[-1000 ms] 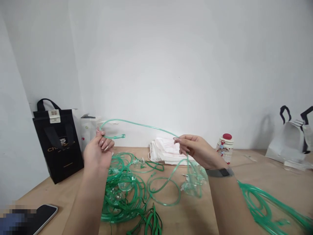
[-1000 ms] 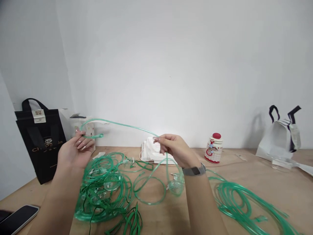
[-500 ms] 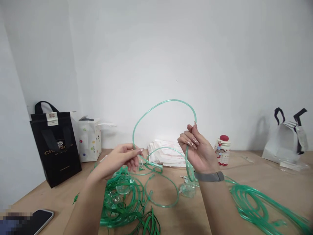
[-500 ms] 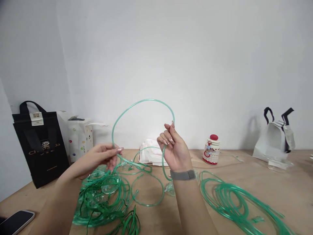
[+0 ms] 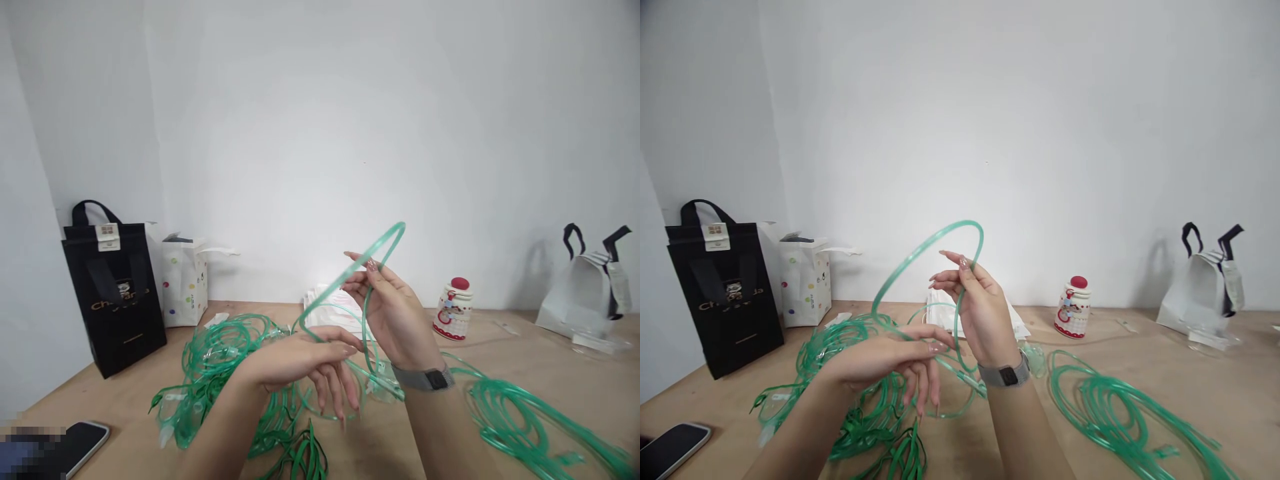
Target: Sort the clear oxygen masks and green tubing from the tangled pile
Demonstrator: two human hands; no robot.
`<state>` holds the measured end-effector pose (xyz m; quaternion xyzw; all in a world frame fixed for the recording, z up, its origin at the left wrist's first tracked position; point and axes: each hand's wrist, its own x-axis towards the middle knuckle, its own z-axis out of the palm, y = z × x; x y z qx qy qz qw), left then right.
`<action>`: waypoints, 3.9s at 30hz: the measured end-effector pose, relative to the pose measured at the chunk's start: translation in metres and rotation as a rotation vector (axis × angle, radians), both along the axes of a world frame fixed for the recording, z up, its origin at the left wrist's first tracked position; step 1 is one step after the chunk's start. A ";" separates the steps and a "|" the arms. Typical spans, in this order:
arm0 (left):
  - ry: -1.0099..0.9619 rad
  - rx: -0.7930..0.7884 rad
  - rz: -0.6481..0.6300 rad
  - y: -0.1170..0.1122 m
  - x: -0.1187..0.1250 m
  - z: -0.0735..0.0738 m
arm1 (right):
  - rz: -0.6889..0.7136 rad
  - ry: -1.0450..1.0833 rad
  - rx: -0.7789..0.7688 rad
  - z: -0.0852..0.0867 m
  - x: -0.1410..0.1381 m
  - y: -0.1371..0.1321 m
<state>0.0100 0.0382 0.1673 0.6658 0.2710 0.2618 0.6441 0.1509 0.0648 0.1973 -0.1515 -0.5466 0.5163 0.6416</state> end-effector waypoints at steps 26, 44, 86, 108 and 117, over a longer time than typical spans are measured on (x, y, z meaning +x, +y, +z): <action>-0.955 -0.168 0.432 0.014 -0.067 0.015 | 0.362 -1.014 0.259 0.010 0.036 -0.012; -0.212 0.197 0.546 0.005 -0.055 0.018 | 0.139 -0.152 -0.178 0.013 0.030 -0.006; 0.118 0.482 0.525 -0.008 -0.021 0.018 | -0.234 -0.579 0.273 0.001 0.005 -0.009; -0.586 0.437 0.957 -0.010 -0.069 0.032 | 0.909 -0.557 -0.167 -0.064 -0.052 0.028; -0.326 0.557 1.152 -0.018 -0.119 0.027 | 0.246 -1.136 0.133 -0.021 0.019 0.031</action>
